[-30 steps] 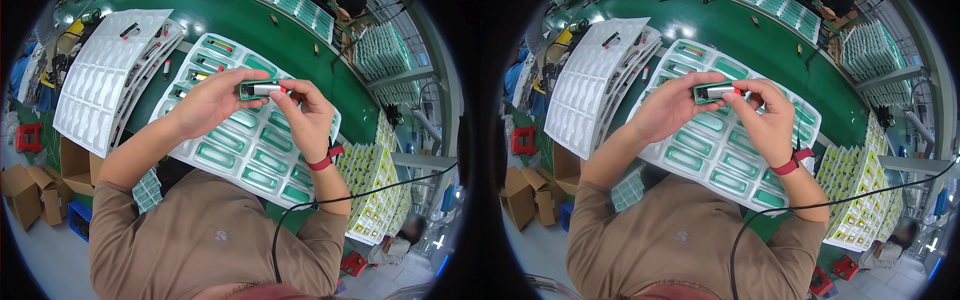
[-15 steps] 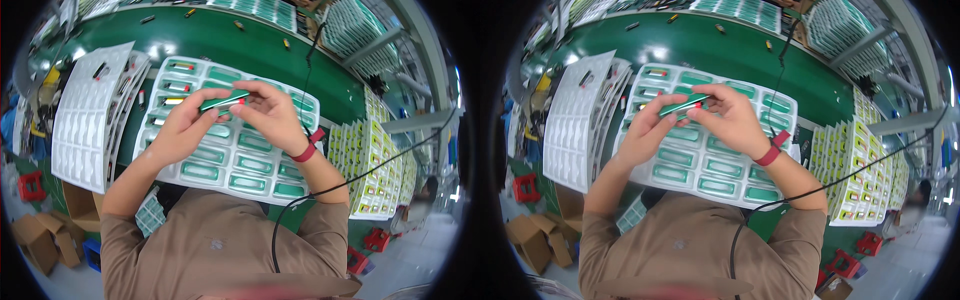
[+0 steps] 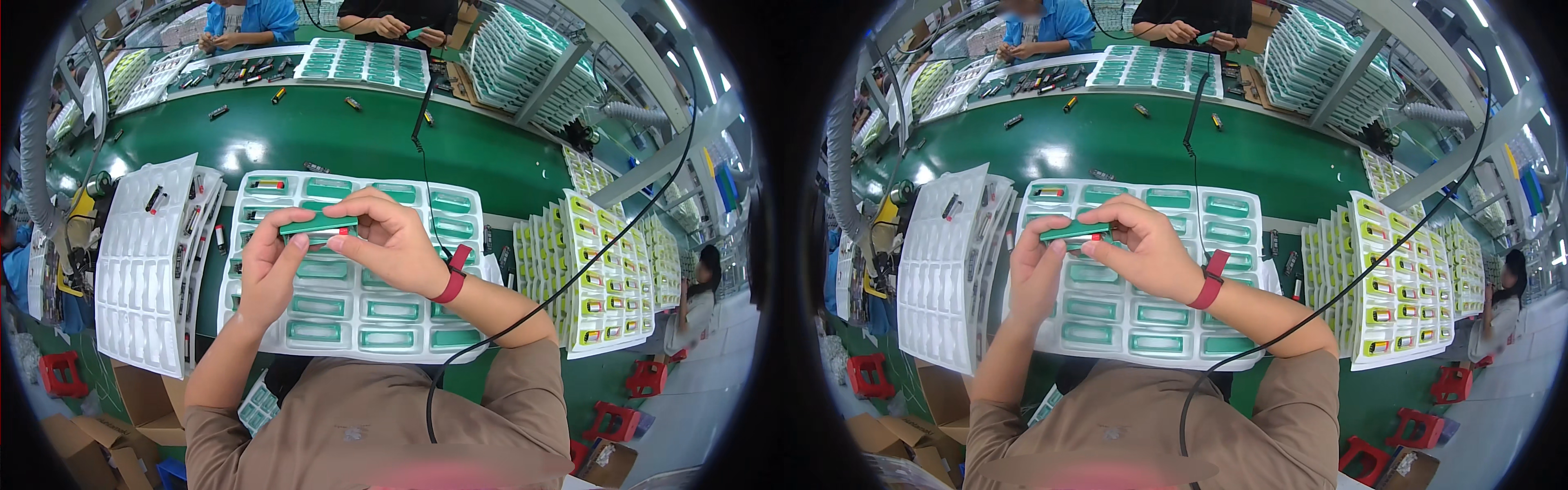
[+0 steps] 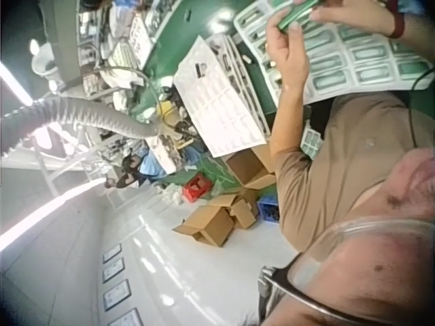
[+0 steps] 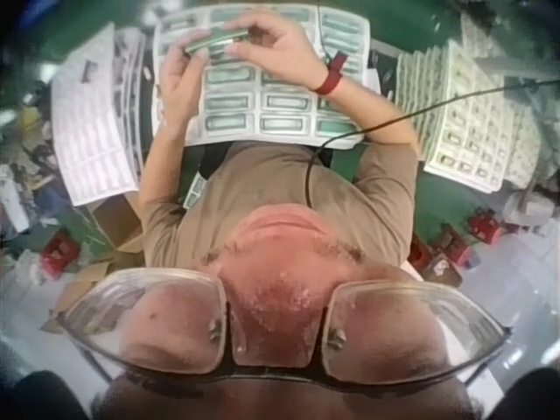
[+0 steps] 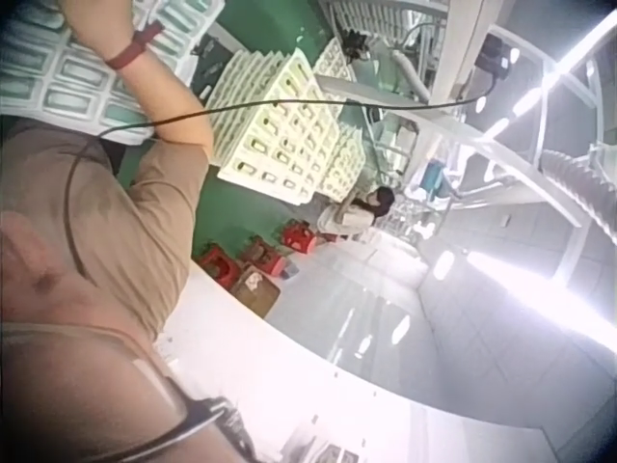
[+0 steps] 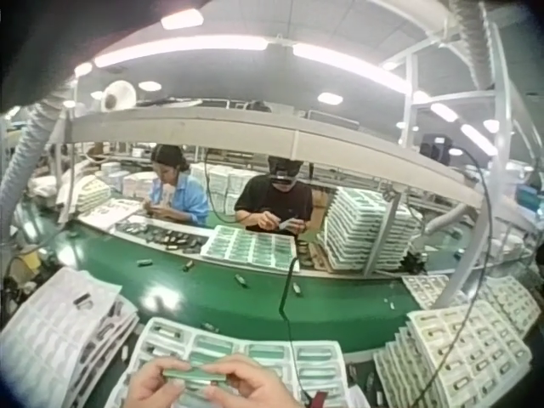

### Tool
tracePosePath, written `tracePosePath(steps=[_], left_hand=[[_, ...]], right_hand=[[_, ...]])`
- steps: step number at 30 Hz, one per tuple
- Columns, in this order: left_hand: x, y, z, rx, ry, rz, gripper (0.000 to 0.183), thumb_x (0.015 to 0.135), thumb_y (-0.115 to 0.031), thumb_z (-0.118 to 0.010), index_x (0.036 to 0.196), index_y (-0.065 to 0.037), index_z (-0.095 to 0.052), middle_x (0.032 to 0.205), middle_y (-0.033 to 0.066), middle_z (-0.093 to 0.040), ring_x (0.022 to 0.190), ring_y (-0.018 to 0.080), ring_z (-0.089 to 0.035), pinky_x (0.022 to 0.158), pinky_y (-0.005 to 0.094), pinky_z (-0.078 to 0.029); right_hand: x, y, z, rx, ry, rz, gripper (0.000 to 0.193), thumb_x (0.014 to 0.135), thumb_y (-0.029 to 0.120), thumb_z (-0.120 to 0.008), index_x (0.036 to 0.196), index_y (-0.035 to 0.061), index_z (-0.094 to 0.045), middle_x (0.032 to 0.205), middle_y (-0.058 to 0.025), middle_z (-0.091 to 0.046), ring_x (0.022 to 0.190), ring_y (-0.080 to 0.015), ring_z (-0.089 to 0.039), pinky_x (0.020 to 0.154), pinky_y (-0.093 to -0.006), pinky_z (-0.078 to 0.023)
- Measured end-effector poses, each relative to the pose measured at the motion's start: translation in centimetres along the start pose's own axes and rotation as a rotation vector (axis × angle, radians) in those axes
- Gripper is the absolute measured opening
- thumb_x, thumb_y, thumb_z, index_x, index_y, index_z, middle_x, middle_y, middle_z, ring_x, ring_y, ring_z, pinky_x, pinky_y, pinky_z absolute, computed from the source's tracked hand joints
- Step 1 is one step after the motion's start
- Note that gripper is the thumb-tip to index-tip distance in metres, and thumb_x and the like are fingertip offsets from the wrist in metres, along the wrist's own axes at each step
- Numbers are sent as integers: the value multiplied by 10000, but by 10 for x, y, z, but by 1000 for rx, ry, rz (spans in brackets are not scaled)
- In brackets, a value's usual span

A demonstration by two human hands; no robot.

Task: The person assembles small electronic components, battery cells, and circuit boards by hand, then places the assembled parts into a molded plastic tray.

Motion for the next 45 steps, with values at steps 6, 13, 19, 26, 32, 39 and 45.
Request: tracePosePath(steps=[6,13,19,26,32,39,45], left_hand=[[2,-5,-3,157,56,-111,309,1015,-29,-542,1323,6,-542,1299,93,-546,1140,148,-577,955,322,-522],[10,-6,-20,151,60,-63,396,1009,38,-519,1404,9,-506,1313,114,-572,1183,196,-604,987,330,-527],[7,-11,-9,419,97,-86,332,989,67,-523,1317,28,-555,1264,140,-607,1103,198,-652,940,322,-553],[-8,-15,-8,456,-25,-176,303,944,104,-523,1228,24,-593,1187,148,-634,1038,185,-665,861,312,-561],[-10,-32,-13,975,51,-358,362,851,126,-581,1192,8,-612,1114,188,-644,1010,346,-661,901,382,-525],[-11,-19,-3,233,18,-32,334,1002,13,-534,1335,-11,-523,1225,127,-657,1109,179,-629,935,321,-510],[-3,-14,-9,65,-44,-42,319,1059,-97,-510,1361,1,-471,1196,100,-651,1089,135,-614,914,300,-517]], right_hand=[[-8,0,8,32,2,-5,377,917,-29,-690,1287,30,-652,1188,-79,-590,1066,-144,-591,858,-259,-503],[0,21,20,-450,41,152,433,900,4,-685,1327,20,-620,1196,-145,-694,1030,-248,-699,852,-320,-569],[-7,24,21,-700,104,234,422,855,-3,-655,1276,15,-634,1113,-164,-699,961,-324,-696,823,-370,-563],[-20,27,0,-831,55,398,476,793,-73,-635,1260,1,-588,1036,-178,-652,884,-339,-653,757,-398,-545],[-22,17,-5,-907,104,381,448,786,-65,-645,1227,-8,-589,1027,-185,-657,889,-355,-663,753,-399,-548],[-14,24,-8,-589,83,276,375,855,-26,-658,1224,-1,-596,1052,-159,-687,907,-291,-699,778,-355,-559],[-3,26,-13,-669,7,279,429,869,2,-655,1290,5,-569,984,-171,-652,820,-324,-671,702,-392,-554]])
Point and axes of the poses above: each hand's wrist, its own x-axis towards the middle knuckle, its own z-axis out of the back of the hand, y = z × x, the point moved 5 cm from there along x, towards the middle knuckle
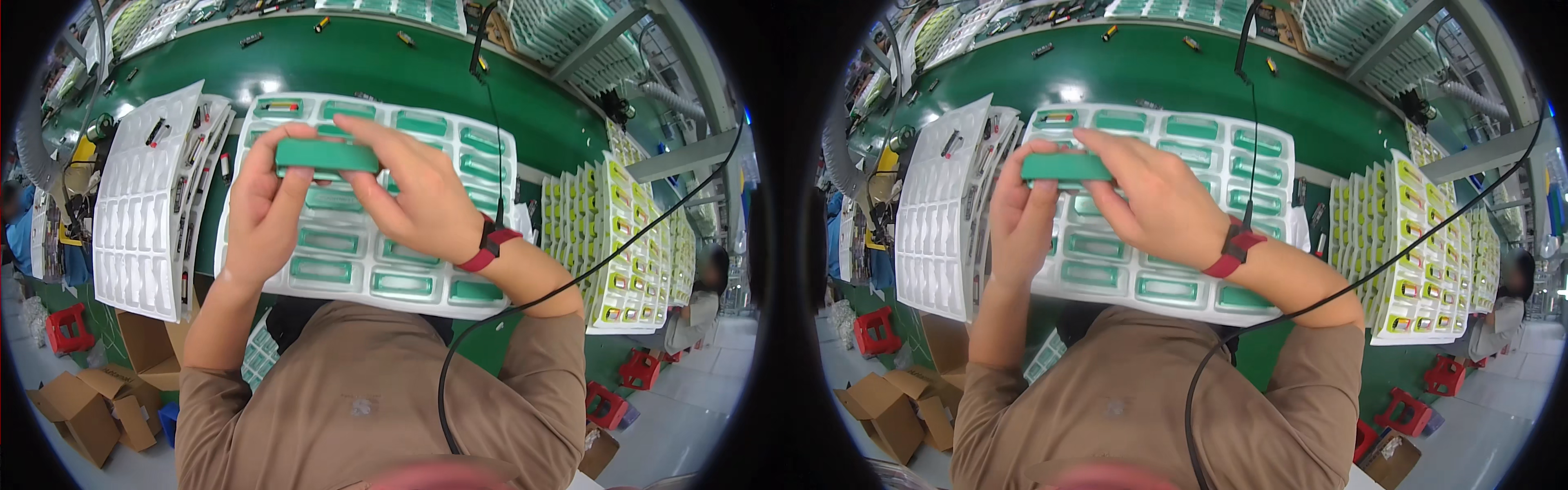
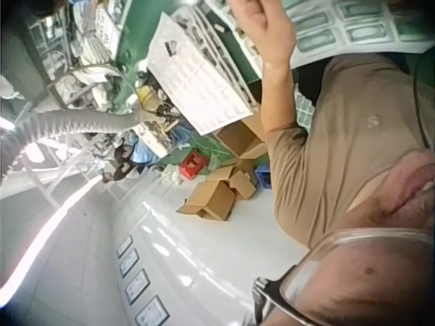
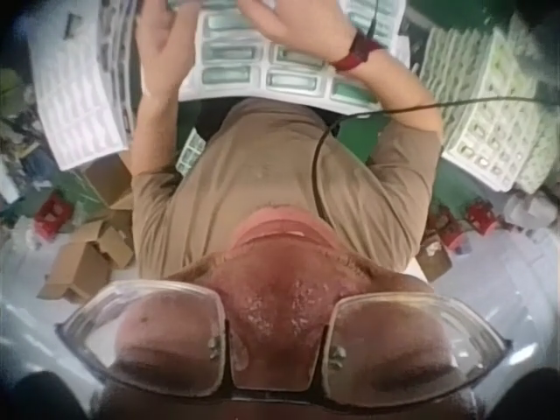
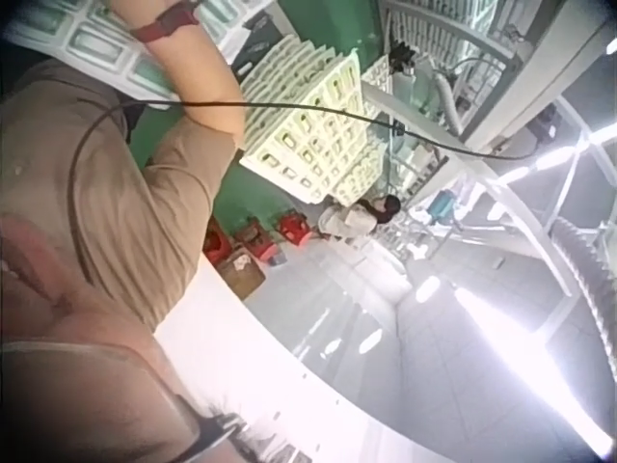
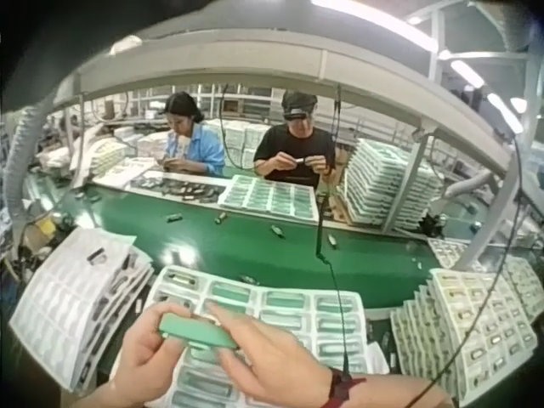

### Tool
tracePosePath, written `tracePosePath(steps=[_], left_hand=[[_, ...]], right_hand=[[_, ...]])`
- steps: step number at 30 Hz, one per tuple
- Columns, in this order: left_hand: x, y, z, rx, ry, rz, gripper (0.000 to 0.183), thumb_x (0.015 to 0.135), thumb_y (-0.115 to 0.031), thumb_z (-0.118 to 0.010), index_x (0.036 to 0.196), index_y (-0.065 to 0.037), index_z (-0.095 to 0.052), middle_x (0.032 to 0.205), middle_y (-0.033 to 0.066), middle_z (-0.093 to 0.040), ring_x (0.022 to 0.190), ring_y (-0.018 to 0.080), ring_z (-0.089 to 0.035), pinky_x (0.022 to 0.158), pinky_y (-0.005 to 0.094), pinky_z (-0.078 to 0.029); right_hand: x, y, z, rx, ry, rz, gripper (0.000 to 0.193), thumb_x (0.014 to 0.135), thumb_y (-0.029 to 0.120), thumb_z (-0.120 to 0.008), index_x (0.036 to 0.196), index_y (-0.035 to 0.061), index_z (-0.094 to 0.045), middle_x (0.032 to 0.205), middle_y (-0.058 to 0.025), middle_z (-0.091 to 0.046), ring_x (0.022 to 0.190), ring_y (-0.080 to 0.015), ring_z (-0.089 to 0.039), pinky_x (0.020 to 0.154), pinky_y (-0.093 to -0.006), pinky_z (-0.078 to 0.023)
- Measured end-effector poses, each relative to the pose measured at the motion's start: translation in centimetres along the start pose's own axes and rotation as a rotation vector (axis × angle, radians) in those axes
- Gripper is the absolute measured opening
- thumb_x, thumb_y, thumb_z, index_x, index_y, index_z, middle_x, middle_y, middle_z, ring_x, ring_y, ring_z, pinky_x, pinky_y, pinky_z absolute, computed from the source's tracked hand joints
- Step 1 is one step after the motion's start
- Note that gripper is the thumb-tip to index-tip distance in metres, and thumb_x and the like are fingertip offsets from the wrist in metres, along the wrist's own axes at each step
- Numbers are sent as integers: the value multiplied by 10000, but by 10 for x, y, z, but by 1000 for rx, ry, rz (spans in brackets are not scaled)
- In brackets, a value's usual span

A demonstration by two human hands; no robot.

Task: The person assembles small electronic components, battery cells, and circuit boards by hand, then places the assembled parts into a molded plastic tray.

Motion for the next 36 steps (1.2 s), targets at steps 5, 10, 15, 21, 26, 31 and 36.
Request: tracePosePath(steps=[5,10,15,21,26,31,36], left_hand=[[-15,-2,5,44,-30,-16,298,1035,-36,-522,1330,3,-506,1186,75,-613,1082,123,-607,874,290,-539],[-17,-5,-11,-336,30,0,394,1046,-109,-466,1425,-2,-446,1318,98,-535,1232,175,-515,1053,364,-425],[-4,-28,-35,-266,37,-148,499,1025,-159,-427,1491,14,-381,1476,143,-420,1425,241,-339,1196,403,-221],[12,-32,-45,-263,148,-71,692,1017,-296,-432,1579,41,-211,1644,114,-257,1453,221,-336,1196,394,-254],[18,-37,-58,-206,169,-26,520,1069,-277,-366,1528,-35,-403,1053,14,-579,908,109,-475,833,269,-400],[19,-42,-68,-60,195,-25,495,1066,-289,-386,1498,-56,-450,889,-17,-554,879,74,-497,727,256,-390],[17,-36,-100,-16,166,-40,507,1074,-332,-367,1491,-48,-424,1045,24,-589,828,96,-541,702,250,-444]], right_hand=[[-8,9,-3,-138,138,6,445,858,-44,-653,1297,11,-612,1034,-163,-687,825,-297,-674,716,-379,-543],[-11,16,-10,133,-14,0,478,892,-29,-645,1360,10,-553,1032,-174,-698,843,-265,-695,761,-343,-545],[5,26,5,139,-80,-17,479,934,79,-641,1385,20,-492,909,-206,-691,763,-357,-696,649,-387,-535],[7,21,11,48,36,-83,401,969,178,-624,1302,-1,-490,706,-167,-653,604,-328,-669,547,-387,-498],[9,8,15,323,-4,-114,297,1029,181,-543,1243,-22,-513,744,-100,-666,659,-175,-643,620,-307,-493],[3,9,25,548,-1,-156,269,1035,190,-542,1193,-28,-559,777,-68,-657,702,-118,-624,635,-278,-491],[-11,2,43,723,-74,-192,243,1039,163,-552,1200,-12,-603,812,-15,-630,687,-61,-592,584,-219,-465]])
Point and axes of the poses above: each hand's wrist, its own x-axis towards the middle knuckle, its own z-axis out of the back of the hand, y = z × x, the point moved 5 cm from there along x, towards the middle knuckle
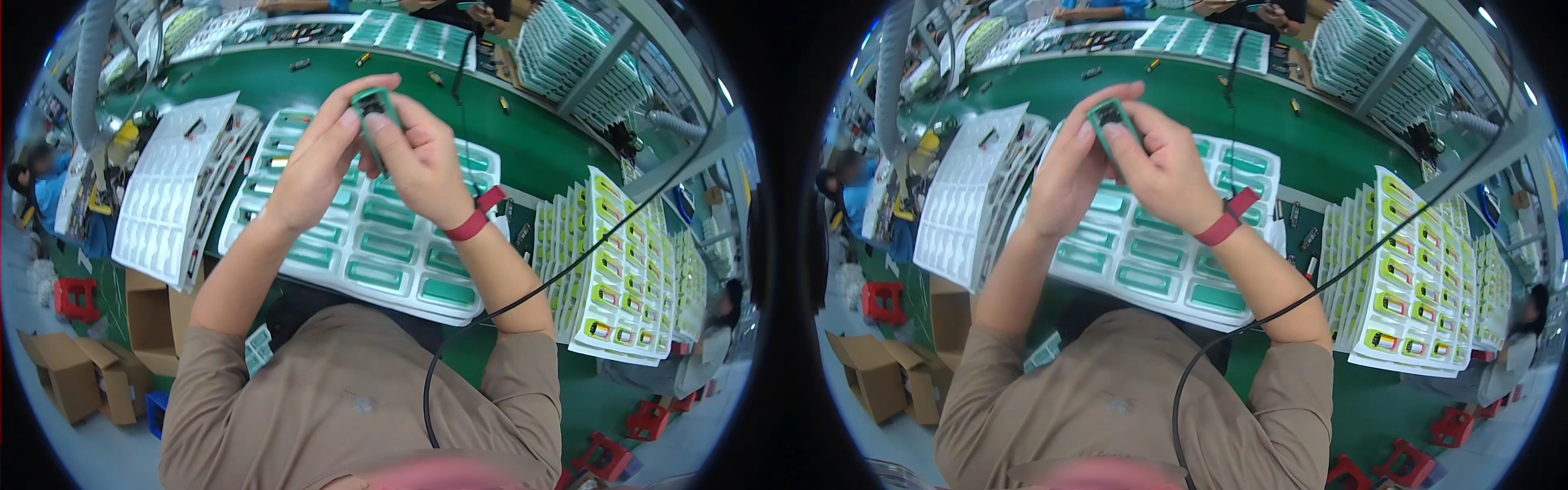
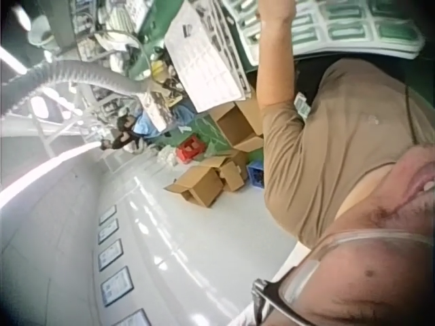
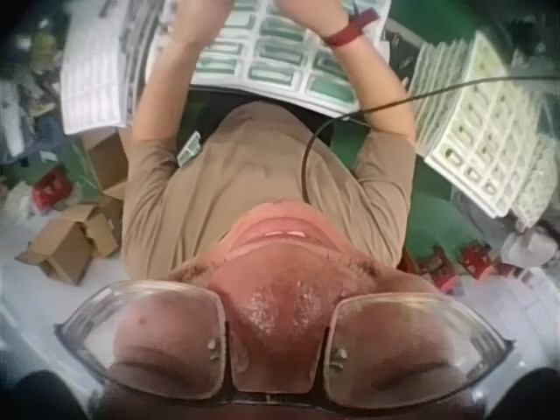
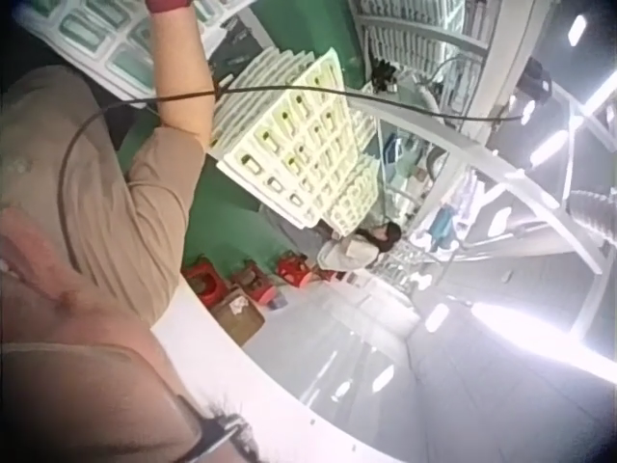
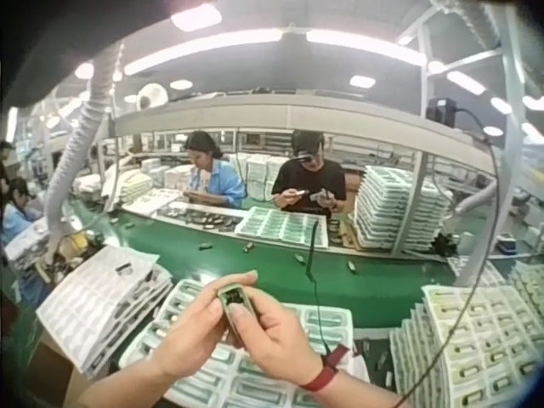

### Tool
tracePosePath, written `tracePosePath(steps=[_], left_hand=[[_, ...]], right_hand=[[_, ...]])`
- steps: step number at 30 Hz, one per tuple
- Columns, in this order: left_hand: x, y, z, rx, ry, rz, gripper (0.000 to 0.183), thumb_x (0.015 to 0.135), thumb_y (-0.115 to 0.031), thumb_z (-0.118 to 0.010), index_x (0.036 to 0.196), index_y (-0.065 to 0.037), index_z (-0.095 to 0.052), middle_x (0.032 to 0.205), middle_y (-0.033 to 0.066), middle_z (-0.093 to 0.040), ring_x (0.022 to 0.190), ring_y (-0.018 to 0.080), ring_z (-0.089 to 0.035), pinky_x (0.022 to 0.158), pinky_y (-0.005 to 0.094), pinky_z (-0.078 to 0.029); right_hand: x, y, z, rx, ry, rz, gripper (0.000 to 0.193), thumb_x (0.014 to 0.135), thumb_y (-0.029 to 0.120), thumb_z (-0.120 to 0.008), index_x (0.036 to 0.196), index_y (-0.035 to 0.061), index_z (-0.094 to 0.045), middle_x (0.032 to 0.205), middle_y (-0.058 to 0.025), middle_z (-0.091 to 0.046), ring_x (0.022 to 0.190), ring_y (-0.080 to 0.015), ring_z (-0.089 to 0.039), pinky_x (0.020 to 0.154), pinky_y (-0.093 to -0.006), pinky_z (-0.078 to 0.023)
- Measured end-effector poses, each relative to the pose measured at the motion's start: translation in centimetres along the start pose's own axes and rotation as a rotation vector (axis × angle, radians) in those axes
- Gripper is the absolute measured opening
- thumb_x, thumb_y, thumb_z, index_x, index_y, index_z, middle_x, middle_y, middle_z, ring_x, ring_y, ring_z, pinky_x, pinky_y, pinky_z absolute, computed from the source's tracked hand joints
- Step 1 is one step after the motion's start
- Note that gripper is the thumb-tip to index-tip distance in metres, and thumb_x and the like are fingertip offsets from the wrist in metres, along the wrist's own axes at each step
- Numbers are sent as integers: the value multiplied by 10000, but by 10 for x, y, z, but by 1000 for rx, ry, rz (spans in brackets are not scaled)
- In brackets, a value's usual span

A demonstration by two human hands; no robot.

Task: The person assembles small electronic components, battery cells, and circuit boards by hand, then places the assembled parts into a molded plastic tray.

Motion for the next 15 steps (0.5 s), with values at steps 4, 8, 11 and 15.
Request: tracePosePath(steps=[4,8,11,15], left_hand=[[-4,-3,-8,36,-15,-40,499,1065,-271,-456,1495,-27,-383,1236,64,-561,866,111,-569,769,275,-491],[-10,-19,-1,167,-132,-140,454,1014,-91,-563,1443,6,-450,1199,89,-604,937,123,-605,820,263,-513],[-23,-22,30,310,-202,-125,398,997,-58,-585,1383,17,-520,1167,87,-631,959,122,-621,827,254,-515],[-43,-12,51,418,-313,-97,376,973,-24,-611,1343,23,-559,1136,74,-647,969,115,-624,828,256,-514]], right_hand=[[-8,0,5,30,5,-68,301,1010,153,-607,1253,-23,-587,873,-27,-658,702,-57,-599,592,-232,-473],[-7,18,-2,1,124,71,297,1007,76,-569,1297,11,-566,991,-26,-605,760,-54,-585,632,-207,-467],[-8,18,10,-310,61,292,321,949,8,-585,1270,11,-593,1099,-63,-604,825,-105,-618,676,-259,-498],[-5,11,6,-513,104,372,233,911,36,-636,1139,8,-675,997,-115,-666,828,-218,-668,729,-326,-543]])
Point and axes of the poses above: each hand's wrist, its own x-axis towards the middle knuckle, its own z-axis out of the back of the hand, y = z × x, the point moved 5 cm from there along x, towards the middle knuckle
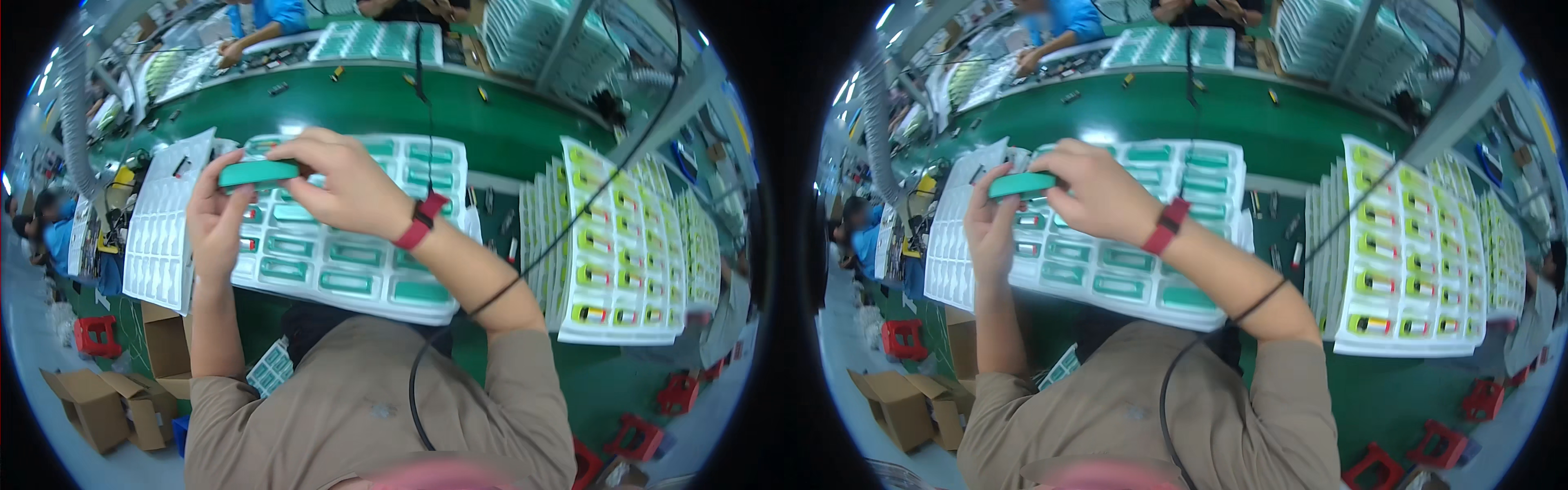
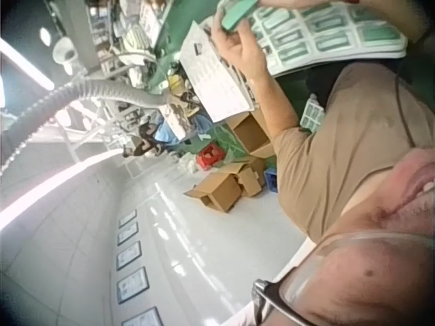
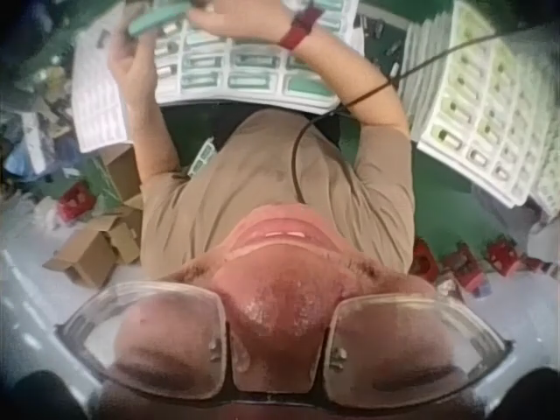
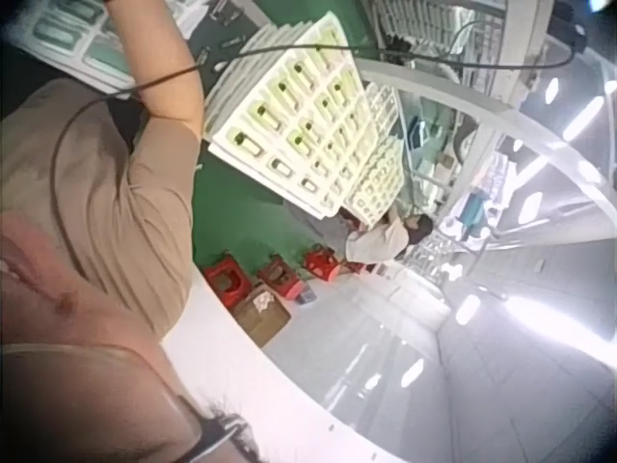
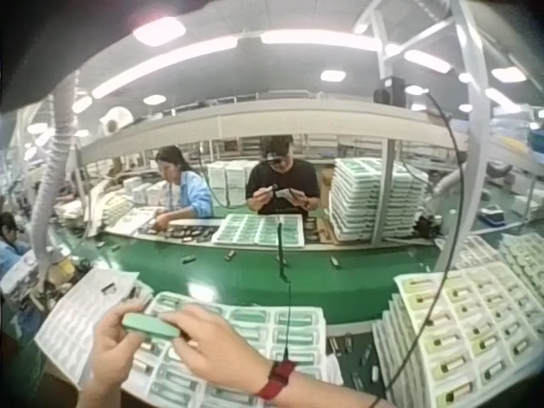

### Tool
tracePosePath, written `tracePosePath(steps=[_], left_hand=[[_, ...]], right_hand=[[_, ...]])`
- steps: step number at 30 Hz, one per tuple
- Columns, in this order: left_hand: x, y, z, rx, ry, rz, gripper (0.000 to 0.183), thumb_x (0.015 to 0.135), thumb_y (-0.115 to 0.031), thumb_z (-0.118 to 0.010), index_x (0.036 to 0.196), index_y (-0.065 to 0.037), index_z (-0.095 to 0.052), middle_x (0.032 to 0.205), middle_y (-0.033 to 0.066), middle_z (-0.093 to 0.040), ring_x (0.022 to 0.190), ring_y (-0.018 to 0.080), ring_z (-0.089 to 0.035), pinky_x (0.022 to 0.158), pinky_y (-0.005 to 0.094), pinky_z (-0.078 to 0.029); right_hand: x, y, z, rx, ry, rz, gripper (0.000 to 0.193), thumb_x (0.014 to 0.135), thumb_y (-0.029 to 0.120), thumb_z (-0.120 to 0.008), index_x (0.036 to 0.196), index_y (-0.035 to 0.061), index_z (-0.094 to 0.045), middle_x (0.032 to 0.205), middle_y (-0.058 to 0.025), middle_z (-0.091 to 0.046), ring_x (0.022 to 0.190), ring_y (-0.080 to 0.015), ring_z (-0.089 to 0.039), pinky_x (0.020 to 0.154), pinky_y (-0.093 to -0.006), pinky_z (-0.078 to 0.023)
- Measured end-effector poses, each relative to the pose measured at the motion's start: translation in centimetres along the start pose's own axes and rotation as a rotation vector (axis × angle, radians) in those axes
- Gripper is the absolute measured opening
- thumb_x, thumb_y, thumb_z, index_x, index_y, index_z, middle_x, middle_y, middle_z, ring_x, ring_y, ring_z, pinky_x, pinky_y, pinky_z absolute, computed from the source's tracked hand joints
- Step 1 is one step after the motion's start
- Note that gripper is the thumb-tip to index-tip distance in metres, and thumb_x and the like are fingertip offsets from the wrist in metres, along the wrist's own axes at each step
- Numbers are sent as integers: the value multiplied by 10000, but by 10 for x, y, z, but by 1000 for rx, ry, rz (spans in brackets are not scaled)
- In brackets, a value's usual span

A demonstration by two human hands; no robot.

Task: The person assembles small electronic components, battery cells, and circuit boards by hand, then places the assembled parts into a molded plastic tray.

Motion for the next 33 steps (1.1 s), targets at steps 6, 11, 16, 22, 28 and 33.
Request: tracePosePath(steps=[6,11,16,22,28,33], left_hand=[[-51,68,117,7,-2,308,347,997,-62,-575,1328,38,-553,1125,79,-640,1033,135,-593,910,291,-470],[-101,74,168,240,40,563,240,985,-67,-559,1205,21,-593,1087,40,-600,978,117,-550,891,265,-425],[-113,109,180,376,39,681,244,940,-55,-516,1163,-9,-604,1135,46,-573,1035,133,-531,919,260,-414],[-98,123,169,619,73,454,266,863,-172,-541,1095,-53,-591,1350,176,-412,1312,327,-399,1142,405,-283],[-100,144,156,395,2,486,257,847,-209,-556,1052,-53,-548,1484,204,-372,1364,337,-389,1159,455,-294],[-122,132,171,596,-39,245,363,840,-327,-660,1038,-48,-540,1461,240,-426,1372,346,-422,1154,474,-316]], right_hand=[[32,-92,41,-259,243,-172,366,904,377,-711,1043,42,-756,973,-128,-735,855,-245,-695,785,-358,-559],[18,-315,173,-838,347,-762,433,927,405,-602,1116,37,-732,1048,-193,-736,966,-328,-701,869,-410,-543],[-81,-521,326,-1344,594,-866,581,911,334,-561,1469,176,-519,1438,-183,-563,1344,-335,-522,1157,-428,-380],[-142,-567,438,-1002,243,-960,538,969,322,-595,1451,96,-518,1357,-216,-616,1284,-347,-572,1079,-402,-446],[-158,-545,423,-1275,230,-1002,377,916,320,-692,1194,65,-679,1028,-155,-745,920,-322,-717,871,-417,-542],[-107,-487,311,-588,-136,-1035,415,873,213,-769,1226,38,-638,1096,-73,-671,941,-153,-638,809,-305,-526]])
Point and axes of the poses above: each hand's wrist, its own x-axis towards the middle knuckle, its own z-axis out of the back of the hand, y = z × x, the point moved 5 cm from there along x, towards the middle knuckle
